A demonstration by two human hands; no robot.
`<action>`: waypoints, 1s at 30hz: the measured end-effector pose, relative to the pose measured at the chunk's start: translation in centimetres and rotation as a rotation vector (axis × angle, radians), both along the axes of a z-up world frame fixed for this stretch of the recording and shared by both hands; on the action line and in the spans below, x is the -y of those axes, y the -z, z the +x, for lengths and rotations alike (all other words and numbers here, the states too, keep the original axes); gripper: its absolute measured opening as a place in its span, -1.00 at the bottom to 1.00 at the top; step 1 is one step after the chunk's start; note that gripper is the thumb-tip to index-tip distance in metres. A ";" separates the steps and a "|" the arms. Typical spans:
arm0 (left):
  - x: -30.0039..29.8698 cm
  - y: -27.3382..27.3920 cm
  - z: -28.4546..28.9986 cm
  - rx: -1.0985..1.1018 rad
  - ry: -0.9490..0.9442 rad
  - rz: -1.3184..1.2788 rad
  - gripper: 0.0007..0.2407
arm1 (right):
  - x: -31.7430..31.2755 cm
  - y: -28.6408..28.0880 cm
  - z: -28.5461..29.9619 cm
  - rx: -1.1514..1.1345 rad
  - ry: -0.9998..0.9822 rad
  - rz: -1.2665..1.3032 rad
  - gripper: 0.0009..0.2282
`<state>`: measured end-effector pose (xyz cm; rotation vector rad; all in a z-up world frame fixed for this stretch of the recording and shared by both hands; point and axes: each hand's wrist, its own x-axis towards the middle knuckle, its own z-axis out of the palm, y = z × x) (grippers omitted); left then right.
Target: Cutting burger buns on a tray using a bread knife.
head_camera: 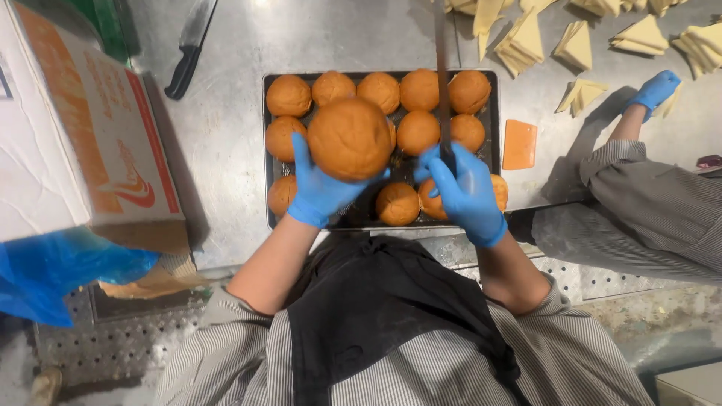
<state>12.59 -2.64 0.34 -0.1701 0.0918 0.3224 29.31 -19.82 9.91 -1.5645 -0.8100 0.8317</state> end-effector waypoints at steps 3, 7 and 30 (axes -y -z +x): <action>-0.1 -2.8 0.1 0.089 -0.077 -0.075 -0.10 | 2.5 1.9 -1.6 0.369 -0.101 -0.087 -0.90; 0.3 -3.3 0.8 0.056 -0.107 0.131 -0.16 | 2.3 -0.4 -4.3 0.605 -0.141 0.042 -0.89; 5.2 -1.9 -0.5 -0.099 -0.092 0.518 -0.30 | 4.5 1.4 -5.8 1.012 -0.171 0.041 -0.89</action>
